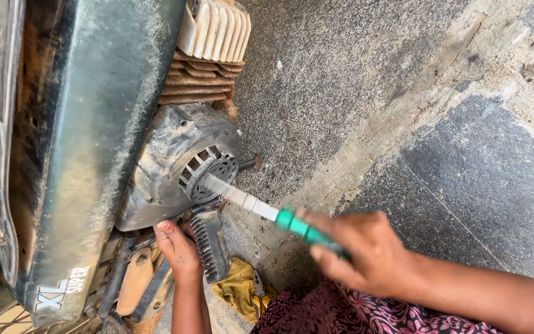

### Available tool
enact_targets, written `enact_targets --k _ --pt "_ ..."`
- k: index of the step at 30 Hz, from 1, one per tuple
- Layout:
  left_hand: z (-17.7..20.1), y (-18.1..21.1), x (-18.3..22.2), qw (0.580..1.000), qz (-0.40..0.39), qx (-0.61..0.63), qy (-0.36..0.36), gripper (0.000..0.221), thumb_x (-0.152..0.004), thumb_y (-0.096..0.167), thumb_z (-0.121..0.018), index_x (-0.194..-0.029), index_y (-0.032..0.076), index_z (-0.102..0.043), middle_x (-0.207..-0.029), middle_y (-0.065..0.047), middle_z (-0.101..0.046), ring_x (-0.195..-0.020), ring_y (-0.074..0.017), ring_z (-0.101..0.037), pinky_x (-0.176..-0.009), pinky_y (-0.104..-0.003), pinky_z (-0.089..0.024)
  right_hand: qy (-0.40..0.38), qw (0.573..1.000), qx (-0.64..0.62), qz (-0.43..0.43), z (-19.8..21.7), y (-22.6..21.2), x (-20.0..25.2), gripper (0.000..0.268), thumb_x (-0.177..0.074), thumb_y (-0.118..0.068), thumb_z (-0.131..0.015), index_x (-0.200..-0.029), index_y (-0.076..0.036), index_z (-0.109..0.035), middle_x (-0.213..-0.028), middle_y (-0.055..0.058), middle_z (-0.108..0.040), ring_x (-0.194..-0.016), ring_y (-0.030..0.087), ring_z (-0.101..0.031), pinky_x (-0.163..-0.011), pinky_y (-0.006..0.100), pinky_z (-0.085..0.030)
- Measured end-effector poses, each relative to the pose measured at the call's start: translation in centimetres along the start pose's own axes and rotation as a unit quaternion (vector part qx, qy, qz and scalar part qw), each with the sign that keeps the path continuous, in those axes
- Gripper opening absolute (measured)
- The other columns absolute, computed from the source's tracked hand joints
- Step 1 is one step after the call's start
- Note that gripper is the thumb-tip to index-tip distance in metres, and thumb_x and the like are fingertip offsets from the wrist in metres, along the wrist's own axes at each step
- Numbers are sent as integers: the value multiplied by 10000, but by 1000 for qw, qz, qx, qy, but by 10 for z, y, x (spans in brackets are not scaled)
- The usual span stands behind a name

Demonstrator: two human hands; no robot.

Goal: The person tightens or loosens screws on a moped engine casing and frame using a screwdriver.

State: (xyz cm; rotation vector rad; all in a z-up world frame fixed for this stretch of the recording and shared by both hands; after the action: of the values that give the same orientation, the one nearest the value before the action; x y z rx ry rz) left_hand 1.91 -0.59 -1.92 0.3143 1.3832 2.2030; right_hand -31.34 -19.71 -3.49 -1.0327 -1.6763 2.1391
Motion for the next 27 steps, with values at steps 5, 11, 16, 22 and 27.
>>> enact_targets --k 5,11,16,22,27 --pt "-1 -1 -1 1000 2 -10 5 508 -1078 565 -412 -1095 66 -507 -818 18 -545 -557 -47 -387 -477 -226 -293 10 997 50 -61 17 -18 -13 428 -913 -221 -651 -1269 16 -666 -598 84 -672 -435 236 -650 -459 374 -546" --pt "-1 0 -1 1000 -2 0 4 522 -1084 571 -414 -1109 57 -505 -839 6 -553 -556 -52 -385 -474 -231 -292 -47 987 -30 -148 3 -13 -7 418 -902 -212 -660 -1255 10 -678 -618 96 -709 -432 234 -680 -450 363 -546" --pt "-6 14 1 1000 4 -9 14 526 -1060 572 -403 -1118 59 -505 -860 1 -629 -525 -56 -392 -446 -230 -298 -3 987 -86 -139 -3 -8 1 402 -934 -185 -632 -1272 30 -666 -672 73 -743 -490 166 -729 -506 304 -577" --pt "-1 22 -1 1000 14 -27 7 518 -1057 566 -346 -1144 82 -507 -534 13 -446 -408 -75 -432 -391 -244 -365 6 980 -80 -183 -12 -6 6 401 -890 -157 -669 -1248 21 -698 -710 85 -790 -484 154 -714 -525 283 -576" --pt "7 17 -2 998 57 -1 -2 511 -1059 535 -410 -1153 46 -525 -570 2 -439 -424 -89 -448 -389 -276 -451 67 996 30 -41 -8 -17 -4 365 -936 -154 -653 -1261 11 -645 -1073 149 -777 -750 127 -762 -702 255 -568"
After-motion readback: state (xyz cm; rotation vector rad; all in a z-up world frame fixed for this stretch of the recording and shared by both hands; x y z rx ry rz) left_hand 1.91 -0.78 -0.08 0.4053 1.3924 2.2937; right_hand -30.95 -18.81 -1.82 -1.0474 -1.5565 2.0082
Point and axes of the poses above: each hand's wrist, its own x-axis away from the middle knuckle, its own z-axis out of the back of the hand, y = z × x, the point moved 2 cm from there along -x, towards the middle knuckle
